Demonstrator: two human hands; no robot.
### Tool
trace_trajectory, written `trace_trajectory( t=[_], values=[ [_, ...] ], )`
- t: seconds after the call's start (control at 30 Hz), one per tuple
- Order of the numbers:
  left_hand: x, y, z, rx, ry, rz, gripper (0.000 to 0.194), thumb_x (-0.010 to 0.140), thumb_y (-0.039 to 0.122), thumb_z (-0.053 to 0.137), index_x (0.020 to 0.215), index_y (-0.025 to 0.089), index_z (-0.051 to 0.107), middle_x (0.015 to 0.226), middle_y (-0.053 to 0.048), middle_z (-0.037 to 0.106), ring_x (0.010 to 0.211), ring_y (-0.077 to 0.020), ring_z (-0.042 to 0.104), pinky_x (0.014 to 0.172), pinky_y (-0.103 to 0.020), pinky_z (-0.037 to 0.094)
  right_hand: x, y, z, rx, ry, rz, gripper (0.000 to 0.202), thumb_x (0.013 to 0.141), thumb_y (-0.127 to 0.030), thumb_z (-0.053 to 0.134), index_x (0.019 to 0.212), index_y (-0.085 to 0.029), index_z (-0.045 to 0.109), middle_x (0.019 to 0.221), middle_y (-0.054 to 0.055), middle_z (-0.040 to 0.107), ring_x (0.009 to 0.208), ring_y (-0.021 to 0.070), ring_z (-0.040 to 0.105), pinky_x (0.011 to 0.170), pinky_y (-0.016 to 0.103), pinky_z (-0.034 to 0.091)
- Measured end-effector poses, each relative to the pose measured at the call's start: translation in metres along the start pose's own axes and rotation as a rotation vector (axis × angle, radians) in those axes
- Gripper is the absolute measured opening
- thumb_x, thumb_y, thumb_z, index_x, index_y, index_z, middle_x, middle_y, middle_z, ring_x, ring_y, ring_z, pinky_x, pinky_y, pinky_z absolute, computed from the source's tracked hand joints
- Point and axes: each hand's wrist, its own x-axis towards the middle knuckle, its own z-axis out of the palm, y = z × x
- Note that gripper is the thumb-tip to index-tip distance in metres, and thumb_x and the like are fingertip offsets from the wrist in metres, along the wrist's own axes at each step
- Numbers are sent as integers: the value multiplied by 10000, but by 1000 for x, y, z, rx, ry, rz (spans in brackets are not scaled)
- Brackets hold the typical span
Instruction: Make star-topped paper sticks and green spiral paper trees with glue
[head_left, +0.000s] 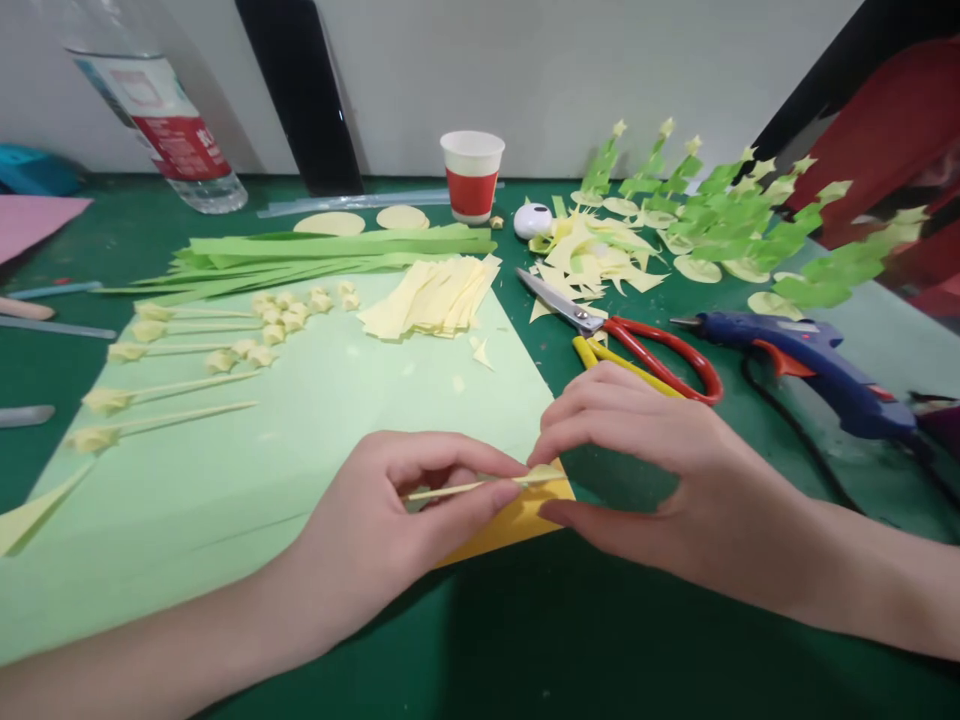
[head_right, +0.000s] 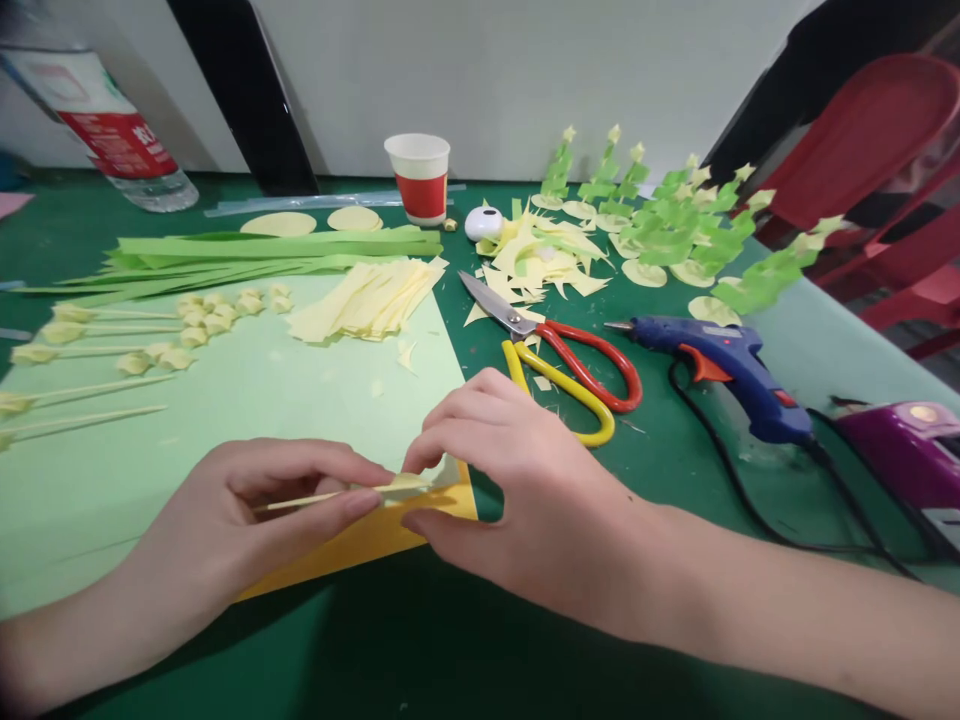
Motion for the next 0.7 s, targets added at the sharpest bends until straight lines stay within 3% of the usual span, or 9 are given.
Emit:
trace_trajectory(
  t=[0.23,0.57,0.7],
  values=[
    [0,1,1,21,-19,-5,168,687,156,629,672,283,738,668,85,726,594,-93,630,520,-86,461,2,-4,2,8,11,53,68,771,-107,545,732,-149,582,729,8,596,751,110,494,632,199,435],
    [-1,1,2,40,12,-6,145,691,180,633,664,276,739,660,79,726,590,-101,631,499,-101,458,2,-2,4,-96,85,-59,80,801,-121,560,764,-192,568,736,17,595,734,142,516,656,265,430],
    [-1,1,1,3,19,3,160,685,166,638,656,290,734,675,98,727,612,-89,638,491,-80,442,1,-3,-4,-127,48,-42,74,776,-212,606,847,-198,587,817,18,618,778,154,534,687,258,447]
  ],
)
